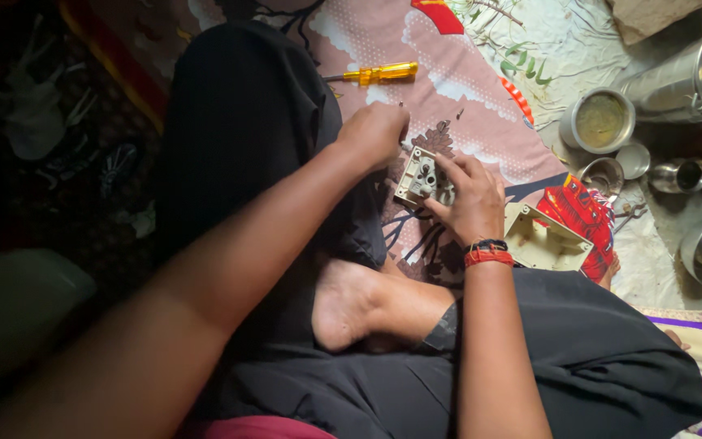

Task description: The person sits cross-legged on a mattress on the floor assembling an electrical switch board. They use a screwdriver to tighten screws on the switch panel, position components on the board, and handle small screws and parts by hand throughout.

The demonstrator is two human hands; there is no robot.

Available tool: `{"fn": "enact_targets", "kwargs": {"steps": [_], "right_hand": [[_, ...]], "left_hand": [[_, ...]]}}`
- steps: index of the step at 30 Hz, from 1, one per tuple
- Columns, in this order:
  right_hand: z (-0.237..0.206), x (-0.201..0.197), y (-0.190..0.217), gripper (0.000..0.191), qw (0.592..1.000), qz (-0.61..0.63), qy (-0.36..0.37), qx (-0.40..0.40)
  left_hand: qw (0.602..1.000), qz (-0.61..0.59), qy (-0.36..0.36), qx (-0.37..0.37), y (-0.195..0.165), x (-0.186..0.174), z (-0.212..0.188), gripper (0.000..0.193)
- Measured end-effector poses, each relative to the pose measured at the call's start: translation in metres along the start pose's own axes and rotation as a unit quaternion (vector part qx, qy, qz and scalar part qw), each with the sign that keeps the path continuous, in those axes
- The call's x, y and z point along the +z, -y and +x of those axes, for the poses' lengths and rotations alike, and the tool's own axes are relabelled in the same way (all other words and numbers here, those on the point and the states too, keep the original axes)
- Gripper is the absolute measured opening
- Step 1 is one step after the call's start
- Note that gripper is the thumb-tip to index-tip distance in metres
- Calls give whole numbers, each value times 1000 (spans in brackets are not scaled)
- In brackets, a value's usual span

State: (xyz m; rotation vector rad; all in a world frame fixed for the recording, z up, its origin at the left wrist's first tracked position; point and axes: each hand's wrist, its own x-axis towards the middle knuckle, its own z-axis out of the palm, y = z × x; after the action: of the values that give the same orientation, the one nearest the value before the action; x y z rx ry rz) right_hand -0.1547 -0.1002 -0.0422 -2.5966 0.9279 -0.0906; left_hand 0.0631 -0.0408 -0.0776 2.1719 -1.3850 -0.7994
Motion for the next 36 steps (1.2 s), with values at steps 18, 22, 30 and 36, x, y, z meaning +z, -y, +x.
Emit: {"fn": "enact_targets", "kwargs": {"steps": [18, 22, 30, 36], "right_hand": [[-8, 7, -6, 55, 995, 32, -37, -86], [-8, 4, -13, 51, 991, 127, -25, -29], [-1, 1, -18, 52, 980, 176, -66, -58], [-2, 0, -15, 58, 980, 175, -75, -51]], "left_hand": [[999, -31, -5, -41, -14, 11, -7, 18], [997, -43, 23, -57, -15, 13, -9, 19], [994, -64, 22, -91, -22, 33, -16, 16], [979, -148, -13, -138, -24, 45, -29, 12]]}}
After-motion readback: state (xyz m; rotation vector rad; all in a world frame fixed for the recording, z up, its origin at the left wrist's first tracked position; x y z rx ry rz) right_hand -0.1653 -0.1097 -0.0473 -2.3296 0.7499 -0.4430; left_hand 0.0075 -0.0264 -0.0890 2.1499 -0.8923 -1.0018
